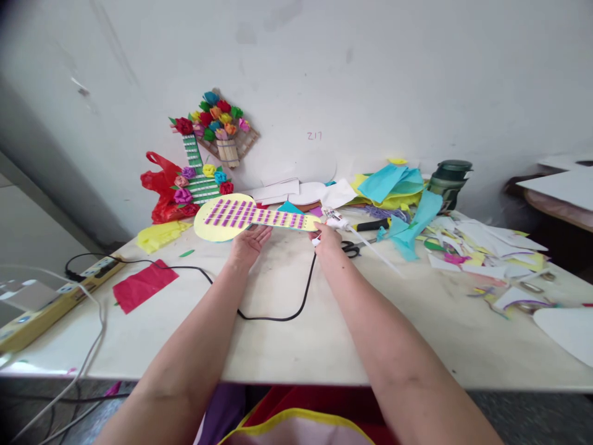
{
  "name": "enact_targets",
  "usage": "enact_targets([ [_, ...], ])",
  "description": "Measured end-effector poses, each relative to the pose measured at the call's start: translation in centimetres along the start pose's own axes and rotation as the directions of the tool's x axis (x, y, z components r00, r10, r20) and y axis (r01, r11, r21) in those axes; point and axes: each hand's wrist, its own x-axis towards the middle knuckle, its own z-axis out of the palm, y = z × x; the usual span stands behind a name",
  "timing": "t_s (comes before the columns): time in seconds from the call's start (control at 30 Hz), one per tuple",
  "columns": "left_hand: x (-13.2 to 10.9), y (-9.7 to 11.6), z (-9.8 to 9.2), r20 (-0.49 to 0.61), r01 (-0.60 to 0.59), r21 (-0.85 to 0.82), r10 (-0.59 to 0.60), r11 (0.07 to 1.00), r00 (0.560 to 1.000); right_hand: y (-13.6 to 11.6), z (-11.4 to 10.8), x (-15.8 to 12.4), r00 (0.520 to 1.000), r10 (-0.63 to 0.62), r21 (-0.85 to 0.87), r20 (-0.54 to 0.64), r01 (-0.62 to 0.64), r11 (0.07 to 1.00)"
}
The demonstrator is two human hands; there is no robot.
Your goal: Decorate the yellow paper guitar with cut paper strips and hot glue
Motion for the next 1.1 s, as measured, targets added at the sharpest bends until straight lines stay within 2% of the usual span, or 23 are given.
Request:
enact_targets([
  [0.1,-0.3,0.2,-0.3,-0.038,0.002,-0.051,-0.003,0.999,0.999,-0.3,-0.1,0.1,0.995,0.069,0.069,-0.071,-0.064,0.996],
  [0.23,-0.3,0.7,-1.3,-0.173,-0.084,-0.084,0.069,0.993,0.983,-0.8,-0.2,0.2,0.996,0.067,0.085,-0.058,-0.062,0.994],
  [0.33,-0.1,1.3,-1.8,-0.308,-0.128,-0.049,0.107,0.991,0.945,-0.9,-0.4,0.4,0.998,0.044,0.081,-0.041,-0.041,0.996],
  [0.43,-0.2,2.0,-1.8,-0.359,-0.093,0.014,0.091,0.996,0.929,-1.0,-0.6,0.7,0.998,0.036,0.075,-0.047,-0.033,0.997],
  [0.6,-0.4,2.7,-1.9,-0.347,0.074,0.209,0.003,0.975,0.938,-1.2,-1.0,1.1,0.997,0.033,0.106,-0.073,-0.025,0.994],
  [0.7,-0.3,3.0,-2.3,-0.354,0.109,0.299,0.004,0.948,0.935,-1.5,-1.0,1.1,0.997,0.020,0.108,-0.076,-0.012,0.994],
  [0.93,-0.4,3.9,-3.2,-0.230,0.122,0.254,-0.063,0.959,0.971,-1.7,-1.1,1.2,0.997,0.004,0.064,-0.072,0.001,0.998],
  [1.1,-0.4,3.6,-3.3,-0.211,0.095,0.252,-0.041,0.963,0.977,-1.7,-1.2,1.4,0.997,-0.012,0.057,-0.070,0.016,0.998],
])
